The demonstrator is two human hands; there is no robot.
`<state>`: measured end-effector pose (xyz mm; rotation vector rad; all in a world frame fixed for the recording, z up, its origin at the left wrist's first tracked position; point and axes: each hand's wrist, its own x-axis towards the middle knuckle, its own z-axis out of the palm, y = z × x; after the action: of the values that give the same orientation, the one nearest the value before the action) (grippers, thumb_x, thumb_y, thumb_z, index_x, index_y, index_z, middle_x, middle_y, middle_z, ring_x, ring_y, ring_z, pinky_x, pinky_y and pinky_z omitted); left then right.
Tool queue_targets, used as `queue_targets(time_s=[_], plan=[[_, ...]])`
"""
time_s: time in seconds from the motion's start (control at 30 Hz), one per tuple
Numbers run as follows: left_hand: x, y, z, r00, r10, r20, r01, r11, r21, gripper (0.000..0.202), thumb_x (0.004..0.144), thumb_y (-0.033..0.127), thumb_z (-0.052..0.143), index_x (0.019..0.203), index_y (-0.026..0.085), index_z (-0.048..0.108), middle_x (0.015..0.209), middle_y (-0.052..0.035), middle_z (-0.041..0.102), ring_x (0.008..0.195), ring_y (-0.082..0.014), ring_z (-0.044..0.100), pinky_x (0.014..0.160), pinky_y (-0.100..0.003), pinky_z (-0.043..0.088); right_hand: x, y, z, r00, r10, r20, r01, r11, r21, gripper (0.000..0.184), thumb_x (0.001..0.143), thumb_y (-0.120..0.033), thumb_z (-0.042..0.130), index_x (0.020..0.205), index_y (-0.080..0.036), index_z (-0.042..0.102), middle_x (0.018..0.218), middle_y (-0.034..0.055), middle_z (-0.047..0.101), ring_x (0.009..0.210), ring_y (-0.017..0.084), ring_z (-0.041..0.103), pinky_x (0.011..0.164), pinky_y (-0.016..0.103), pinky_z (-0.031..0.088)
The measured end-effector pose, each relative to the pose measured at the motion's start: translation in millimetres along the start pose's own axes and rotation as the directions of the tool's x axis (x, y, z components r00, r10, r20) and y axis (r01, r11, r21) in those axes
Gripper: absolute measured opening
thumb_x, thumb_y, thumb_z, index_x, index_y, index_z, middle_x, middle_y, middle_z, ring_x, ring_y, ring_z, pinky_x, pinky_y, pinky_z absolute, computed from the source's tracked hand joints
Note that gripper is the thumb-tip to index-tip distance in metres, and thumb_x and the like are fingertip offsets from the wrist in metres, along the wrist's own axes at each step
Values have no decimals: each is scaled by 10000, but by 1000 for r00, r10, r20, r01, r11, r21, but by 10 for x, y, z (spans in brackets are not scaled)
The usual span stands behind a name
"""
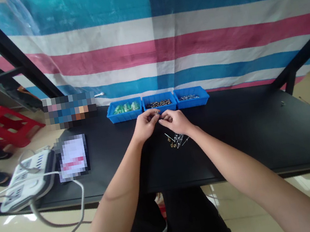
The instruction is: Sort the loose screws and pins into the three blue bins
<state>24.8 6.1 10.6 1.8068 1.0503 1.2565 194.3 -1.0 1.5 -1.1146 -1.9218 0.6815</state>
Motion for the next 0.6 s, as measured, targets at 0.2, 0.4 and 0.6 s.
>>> queue_targets(time_s=[0.2, 0.4, 0.6], plan=[[-4, 27, 11, 998, -65, 11, 66, 979, -193, 290, 754, 376, 644, 903, 166, 511, 857, -66, 684, 845, -191, 657, 815, -348, 499, -6, -17, 44, 999, -10, 43, 11, 999, -43, 245, 833, -386, 566, 913, -167, 642, 822, 52, 699, 700, 152, 610, 647, 248, 426], [-3, -6, 10, 996, -79, 43, 87, 970, -226, 333, 758, 397, 657, 938, 163, 503, 868, -78, 701, 884, -206, 667, 833, -351, 494, 3, -68, -9, 998, 17, 53, -18, 1000, 23, 308, 858, -406, 513, 731, -156, 639, 692, 28, 670, 587, 122, 546, 595, 238, 392], [19, -70, 10, 994, -110, -20, 107, 987, -120, 411, 776, 461, 632, 1035, 152, 553, 914, -81, 698, 869, -188, 648, 825, -328, 481, 64, 8, -47, 988, 157, -12, -150, 961, 233, 304, 802, -436, 550, 685, -166, 626, 609, 15, 629, 524, 109, 504, 544, 238, 386]])
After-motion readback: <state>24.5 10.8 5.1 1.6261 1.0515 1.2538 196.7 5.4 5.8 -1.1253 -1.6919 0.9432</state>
